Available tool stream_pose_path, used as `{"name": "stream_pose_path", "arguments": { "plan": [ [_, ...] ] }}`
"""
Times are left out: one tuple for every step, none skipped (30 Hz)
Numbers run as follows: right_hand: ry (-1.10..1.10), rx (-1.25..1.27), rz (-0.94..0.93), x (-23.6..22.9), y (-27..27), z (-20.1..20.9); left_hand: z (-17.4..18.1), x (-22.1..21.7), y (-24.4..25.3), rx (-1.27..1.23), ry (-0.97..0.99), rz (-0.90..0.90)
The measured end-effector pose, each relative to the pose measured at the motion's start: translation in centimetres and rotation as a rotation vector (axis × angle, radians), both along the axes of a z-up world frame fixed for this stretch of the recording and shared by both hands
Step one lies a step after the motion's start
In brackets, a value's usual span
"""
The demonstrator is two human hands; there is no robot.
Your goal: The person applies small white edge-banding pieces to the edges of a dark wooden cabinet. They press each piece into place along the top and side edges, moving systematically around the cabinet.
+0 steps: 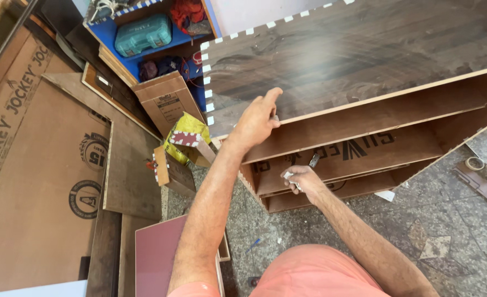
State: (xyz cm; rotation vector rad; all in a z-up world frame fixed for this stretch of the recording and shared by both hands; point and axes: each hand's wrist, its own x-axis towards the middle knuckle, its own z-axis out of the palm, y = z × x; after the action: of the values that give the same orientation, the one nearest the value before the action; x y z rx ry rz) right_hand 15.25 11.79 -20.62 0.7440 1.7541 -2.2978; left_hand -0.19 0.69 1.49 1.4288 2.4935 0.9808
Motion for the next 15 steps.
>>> {"name": "stream_pose_path", "arguments": {
  "plan": [
    [0.027, -0.013, -0.008, -0.1, 0.2, 0.2, 0.4, -0.2, 0.2, -0.021, -0.09, 0.021],
    [0.046, -0.026, -0.013, 0.2, 0.5, 0.3, 0.5, -0.3, 0.1, 0.011, -0.051, 0.001],
    [0.066, -0.04, -0.018, 0.4, 0.8, 0.3, 0.7, -0.4, -0.2, 0.042, -0.012, -0.019],
    [0.055, -0.032, -0.035, 0.5, 1.0, 0.4, 0.8, -0.5, -0.4, 0.069, 0.027, -0.042],
    [0.044, -0.024, -0.051, 0.5, 1.4, 0.5, 0.7, -0.5, -0.3, 0.012, 0.121, -0.05],
    [0.033, -0.017, -0.066, 0.4, 1.7, 0.7, 0.7, -0.5, -0.2, -0.047, 0.215, -0.058],
    [0.062, -0.031, -0.074, 0.2, 2.0, 0.8, 0.5, -0.5, 0.0, -0.106, 0.309, -0.066],
    [0.088, -0.043, -0.08, 0.2, 2.2, 1.0, 0.3, -0.5, 0.2, -0.139, 0.37, -0.1],
    [0.115, -0.056, -0.087, 0.3, 2.3, 1.2, 0.0, -0.5, 0.6, -0.17, 0.431, -0.134],
    [0.126, -0.068, -0.085, 0.2, 2.4, 1.6, -0.2, -0.5, 1.0, -0.198, 0.495, -0.166],
    [0.136, -0.079, -0.084, 0.3, 2.4, 2.1, -0.4, -0.5, 1.4, -0.173, 0.522, -0.186],
    [0.148, -0.09, -0.08, 0.3, 2.3, 2.8, -0.5, -0.5, 1.8, -0.148, 0.551, -0.203],
    [0.138, -0.104, -0.084, 0.6, 2.1, 3.6, -0.6, -0.5, 1.9, -0.123, 0.579, -0.22],
    [0.134, -0.118, -0.091, 0.5, 2.1, 4.6, -0.4, -0.7, 1.9, -0.133, 0.528, -0.207],
    [0.131, -0.132, -0.097, 0.4, 2.1, 5.7, -0.1, -0.8, 1.9, -0.142, 0.476, -0.194]
  ]
}}
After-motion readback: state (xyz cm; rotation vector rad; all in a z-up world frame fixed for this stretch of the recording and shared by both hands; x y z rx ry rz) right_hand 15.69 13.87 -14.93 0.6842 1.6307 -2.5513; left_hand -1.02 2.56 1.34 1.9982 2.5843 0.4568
